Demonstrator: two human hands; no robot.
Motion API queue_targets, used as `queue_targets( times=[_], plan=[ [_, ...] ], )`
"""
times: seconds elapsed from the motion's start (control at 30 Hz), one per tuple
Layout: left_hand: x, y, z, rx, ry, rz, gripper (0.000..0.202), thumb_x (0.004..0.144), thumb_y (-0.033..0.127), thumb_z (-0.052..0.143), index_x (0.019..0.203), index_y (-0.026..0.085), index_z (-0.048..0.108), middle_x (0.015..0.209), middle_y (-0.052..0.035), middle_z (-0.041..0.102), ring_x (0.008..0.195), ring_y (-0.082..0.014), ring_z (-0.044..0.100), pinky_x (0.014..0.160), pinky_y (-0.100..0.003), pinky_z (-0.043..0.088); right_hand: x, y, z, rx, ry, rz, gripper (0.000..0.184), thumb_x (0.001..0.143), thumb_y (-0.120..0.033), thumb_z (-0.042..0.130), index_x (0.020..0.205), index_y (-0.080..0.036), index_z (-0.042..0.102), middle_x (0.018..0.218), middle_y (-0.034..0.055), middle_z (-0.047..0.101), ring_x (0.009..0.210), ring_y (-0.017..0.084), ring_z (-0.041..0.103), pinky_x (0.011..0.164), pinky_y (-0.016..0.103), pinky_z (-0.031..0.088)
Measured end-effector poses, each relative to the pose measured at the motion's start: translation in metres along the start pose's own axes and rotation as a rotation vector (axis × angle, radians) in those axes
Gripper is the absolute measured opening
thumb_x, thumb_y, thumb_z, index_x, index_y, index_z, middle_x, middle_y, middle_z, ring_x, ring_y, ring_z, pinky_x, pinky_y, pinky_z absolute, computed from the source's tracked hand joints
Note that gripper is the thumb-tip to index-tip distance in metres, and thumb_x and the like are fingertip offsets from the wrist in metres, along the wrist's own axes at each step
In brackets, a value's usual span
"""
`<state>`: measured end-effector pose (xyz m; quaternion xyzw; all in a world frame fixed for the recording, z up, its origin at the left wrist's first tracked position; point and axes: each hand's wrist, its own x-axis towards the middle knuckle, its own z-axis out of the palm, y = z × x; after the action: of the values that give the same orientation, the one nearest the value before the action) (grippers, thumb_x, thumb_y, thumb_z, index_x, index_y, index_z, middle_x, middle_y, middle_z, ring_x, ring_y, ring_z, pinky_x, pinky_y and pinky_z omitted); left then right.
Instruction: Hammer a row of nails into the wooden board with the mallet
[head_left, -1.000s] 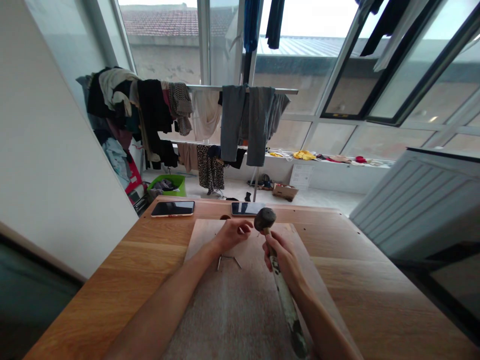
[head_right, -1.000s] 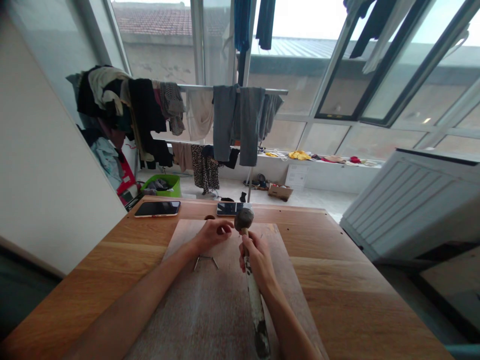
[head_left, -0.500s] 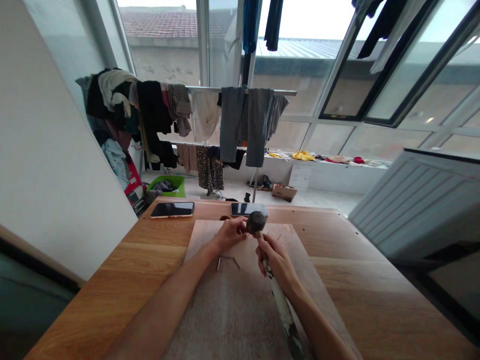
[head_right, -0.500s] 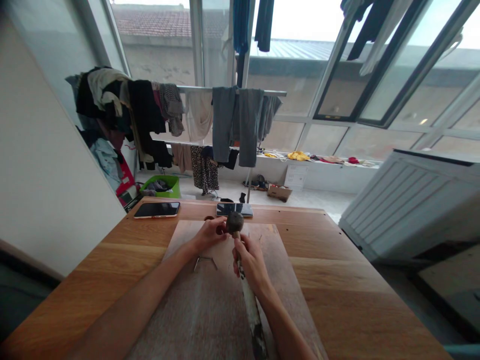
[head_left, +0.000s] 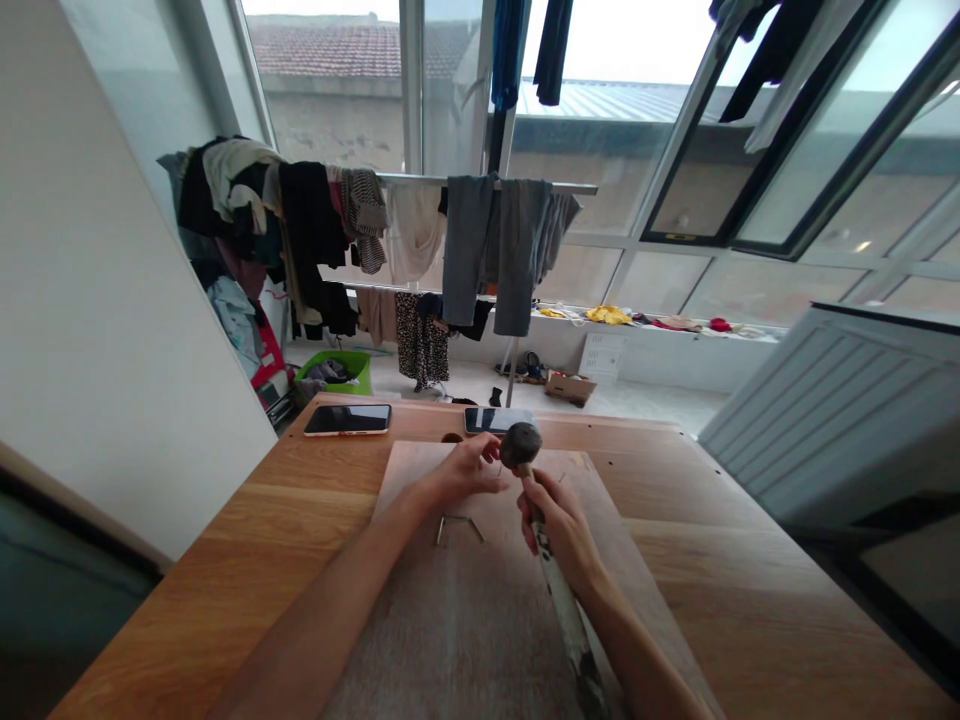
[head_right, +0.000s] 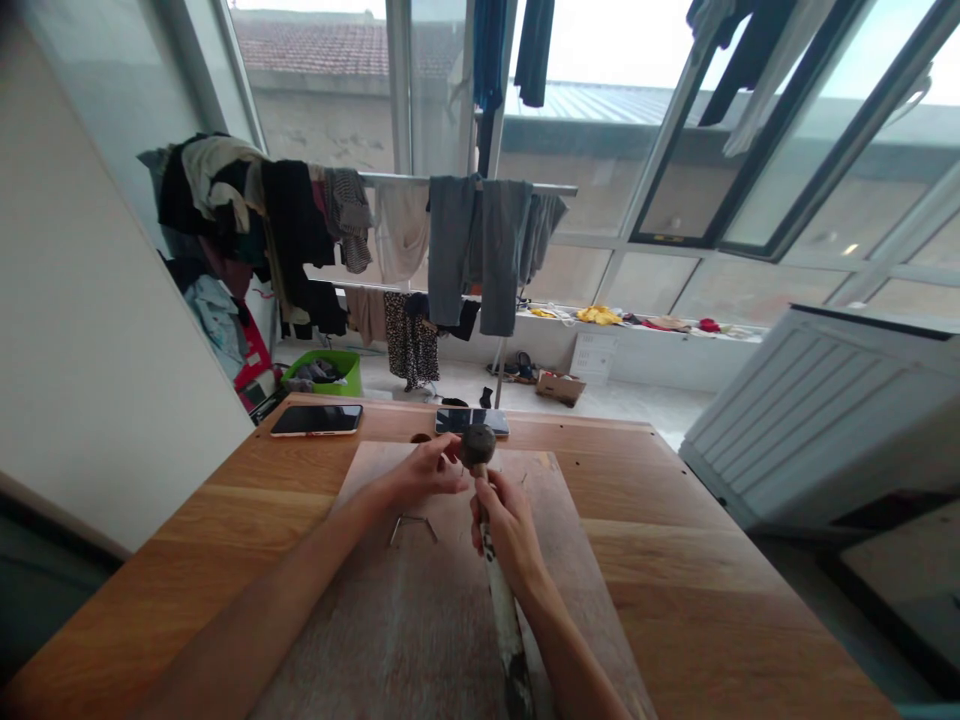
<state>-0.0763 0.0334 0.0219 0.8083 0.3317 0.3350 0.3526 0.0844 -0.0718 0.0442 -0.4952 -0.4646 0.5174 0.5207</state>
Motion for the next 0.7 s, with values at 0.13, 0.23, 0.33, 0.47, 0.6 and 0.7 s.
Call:
queue_targets(
  times=[0.13, 0.23, 0.33, 0.47, 0.6, 0.7],
  plan=[
    [-0.005, 0.016, -0.024, 0.219, -0.346, -0.040, 0.036, 0.061, 0.029, 0.081, 0.091, 0.019, 0.064, 0.090, -0.0003, 0.056, 0.081, -0.0162, 0.055, 0.068, -0.024, 0.045, 0.000, -0.003, -0.003, 0.018, 0.026, -0.024, 0.045, 0.079, -0.060, 0.063, 0.094, -0.018, 0.057, 0.057, -0.0076, 0.050, 0.032, 0.007, 0.045, 0.029, 0.018, 0.029],
    [-0.009, 0.030, -0.031, 0.321, -0.601, -0.059, 0.033, 0.058, 0.029, 0.082, 0.087, 0.022, 0.069, 0.083, 0.0011, 0.055, 0.073, -0.0160, 0.054, 0.058, -0.023, 0.040, 0.000, -0.004, -0.004, 0.012, 0.044, -0.032, 0.043, 0.078, -0.060, 0.062, 0.090, -0.019, 0.056, 0.056, -0.0076, 0.050, 0.032, 0.008, 0.045, 0.030, 0.019, 0.029],
    [-0.012, 0.042, -0.026, 0.353, -0.660, -0.067, 0.024, 0.054, 0.022, 0.081, 0.076, 0.023, 0.071, 0.078, 0.0011, 0.054, 0.064, -0.0143, 0.052, 0.049, -0.022, 0.035, 0.001, -0.003, -0.005, 0.011, 0.045, -0.042, 0.042, 0.079, -0.059, 0.062, 0.089, -0.019, 0.056, 0.056, -0.0075, 0.050, 0.032, 0.008, 0.045, 0.030, 0.019, 0.029],
    [-0.014, 0.051, -0.016, 0.367, -0.668, -0.087, 0.012, 0.055, 0.014, 0.076, 0.061, 0.020, 0.067, 0.066, 0.0021, 0.054, 0.054, -0.0119, 0.049, 0.046, -0.023, 0.033, 0.001, 0.000, -0.006, 0.004, 0.033, -0.041, 0.041, 0.080, -0.059, 0.061, 0.091, -0.019, 0.056, 0.058, -0.0076, 0.050, 0.032, 0.007, 0.044, 0.030, 0.019, 0.030],
    [-0.011, 0.049, -0.018, 0.432, -0.565, -0.130, 0.012, 0.055, 0.013, 0.075, 0.057, 0.017, 0.064, 0.059, 0.0018, 0.056, 0.051, -0.0117, 0.047, 0.049, -0.024, 0.036, 0.001, -0.001, -0.005, 0.009, 0.038, -0.033, 0.044, 0.079, -0.060, 0.061, 0.094, -0.019, 0.057, 0.057, -0.0079, 0.049, 0.033, 0.008, 0.045, 0.030, 0.019, 0.030],
    [-0.006, 0.036, -0.025, 0.288, -0.391, -0.101, 0.007, 0.063, 0.014, 0.068, 0.069, 0.016, 0.067, 0.065, 0.0009, 0.062, 0.059, -0.0129, 0.054, 0.055, -0.023, 0.041, 0.001, -0.004, -0.005, 0.006, 0.043, -0.041, 0.043, 0.080, -0.059, 0.061, 0.095, -0.018, 0.057, 0.057, -0.0077, 0.049, 0.033, 0.008, 0.045, 0.030, 0.019, 0.031]
  ],
)
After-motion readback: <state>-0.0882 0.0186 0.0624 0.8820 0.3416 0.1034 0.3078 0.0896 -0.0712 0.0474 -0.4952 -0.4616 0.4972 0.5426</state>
